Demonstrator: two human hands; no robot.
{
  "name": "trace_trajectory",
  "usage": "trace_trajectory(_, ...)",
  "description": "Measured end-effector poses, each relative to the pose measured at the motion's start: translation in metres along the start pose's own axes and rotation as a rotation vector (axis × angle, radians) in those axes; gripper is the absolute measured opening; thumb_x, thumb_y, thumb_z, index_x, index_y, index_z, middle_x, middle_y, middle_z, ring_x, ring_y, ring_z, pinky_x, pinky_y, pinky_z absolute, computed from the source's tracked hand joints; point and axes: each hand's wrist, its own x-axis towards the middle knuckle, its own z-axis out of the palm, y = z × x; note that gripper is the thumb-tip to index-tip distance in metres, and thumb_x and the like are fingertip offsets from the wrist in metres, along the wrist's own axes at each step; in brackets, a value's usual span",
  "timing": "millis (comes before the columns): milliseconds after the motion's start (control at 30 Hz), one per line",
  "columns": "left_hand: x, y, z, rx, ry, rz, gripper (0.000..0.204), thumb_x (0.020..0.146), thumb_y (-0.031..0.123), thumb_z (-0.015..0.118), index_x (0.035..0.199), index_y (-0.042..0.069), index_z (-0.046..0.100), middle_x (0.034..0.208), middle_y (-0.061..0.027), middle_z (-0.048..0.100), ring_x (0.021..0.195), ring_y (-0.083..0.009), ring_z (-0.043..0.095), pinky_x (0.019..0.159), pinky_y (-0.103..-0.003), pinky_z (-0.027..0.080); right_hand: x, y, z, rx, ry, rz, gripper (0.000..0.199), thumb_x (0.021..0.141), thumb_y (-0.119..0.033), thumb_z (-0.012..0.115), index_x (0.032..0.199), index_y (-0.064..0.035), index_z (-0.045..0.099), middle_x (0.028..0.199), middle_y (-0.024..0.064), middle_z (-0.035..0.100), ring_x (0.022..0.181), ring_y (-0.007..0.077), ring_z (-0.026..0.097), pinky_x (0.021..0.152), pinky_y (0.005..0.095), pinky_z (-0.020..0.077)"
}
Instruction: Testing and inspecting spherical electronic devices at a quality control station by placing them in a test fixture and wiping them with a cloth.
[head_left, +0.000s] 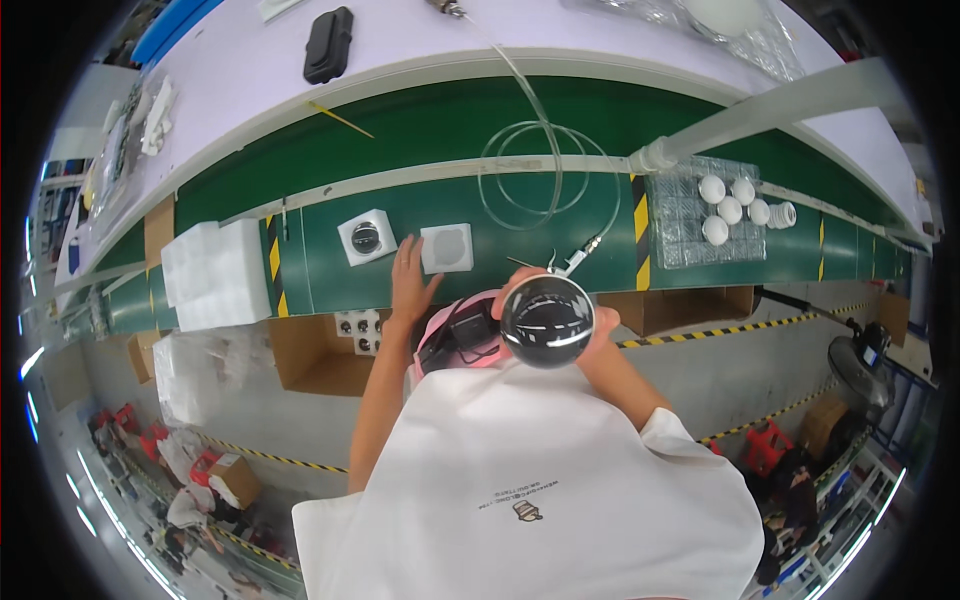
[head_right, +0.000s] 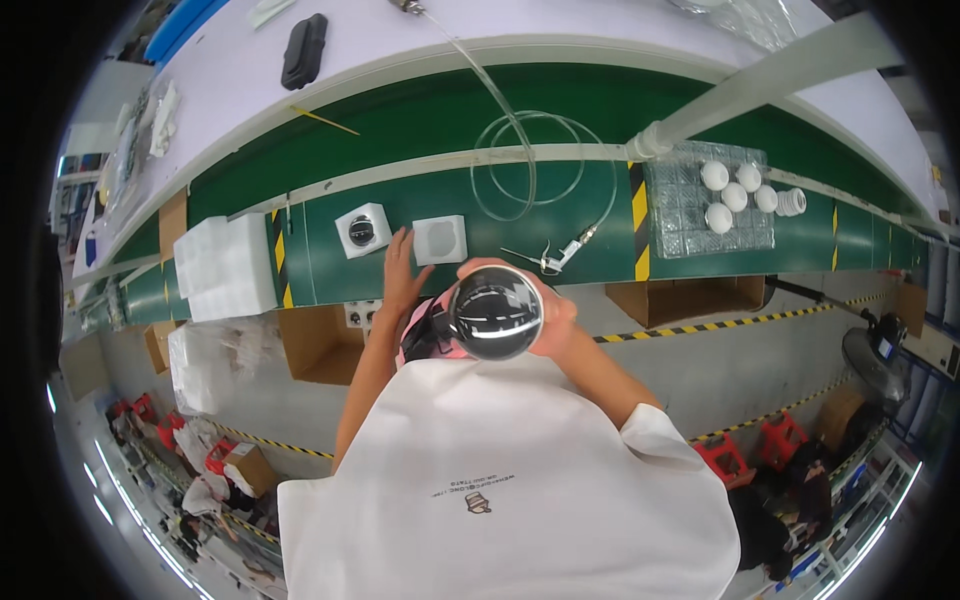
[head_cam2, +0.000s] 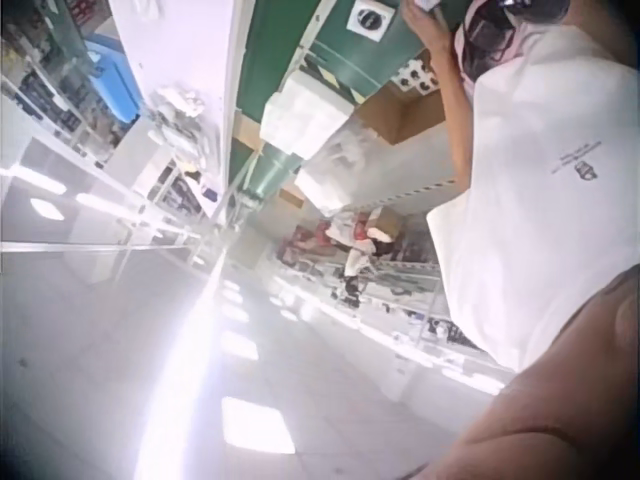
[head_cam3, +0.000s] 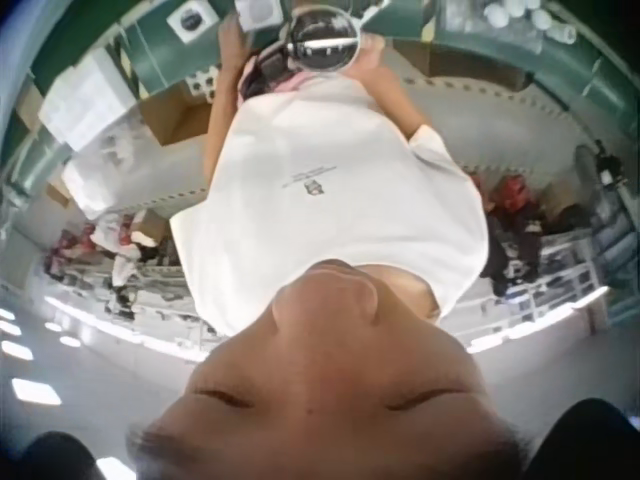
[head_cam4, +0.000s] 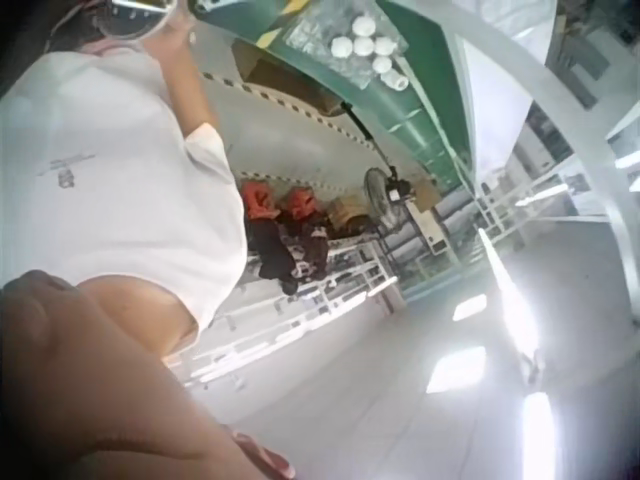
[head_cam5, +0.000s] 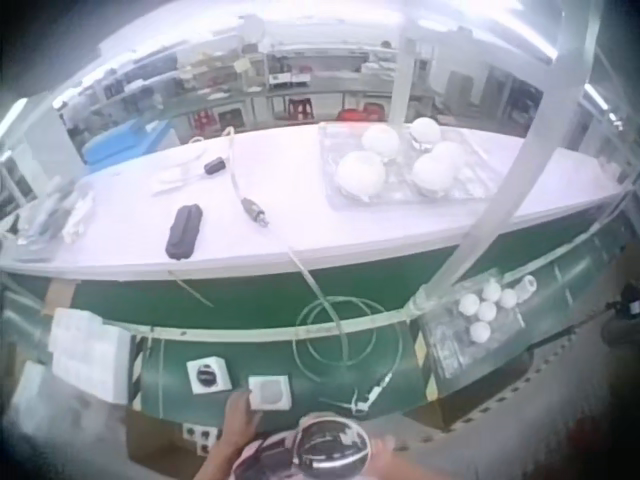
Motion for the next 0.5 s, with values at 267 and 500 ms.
trace_trajectory(267,0.016,0.007,0.041,-0.097,-0.011,-0.109,0.092,0.074,0.022,0.086,0.152,0.015,0.037,0.157,-0.0254,0.029,0.141,-0.0462,0.034,0.114,-0.049,0.036,0.001,-0.016,-0.002,-0.309,-0.204,0.004,0.104,0.066,-0.066,0.076,0.138,0.0017,0.046,0.13,0.0252,0.058,0.114,0.032,0.064,0.101,0.0407,0.0511)
trace_trajectory(500,0.006,0.011,0.041,-0.148,-0.046,-0.236,0.094,0.078,0.031,0.085,0.155,0.023,0.033,0.133,-0.0245,0.049,0.121,-0.0434,0.055,0.096,-0.047,0.051,0.003,-0.013,0.01,-0.04,-0.135,0.072,0.104,0.068,-0.065,0.077,0.14,0.0024,0.044,0.133,0.0226,0.058,0.12,0.0288,0.061,0.103,0.0383,0.0491)
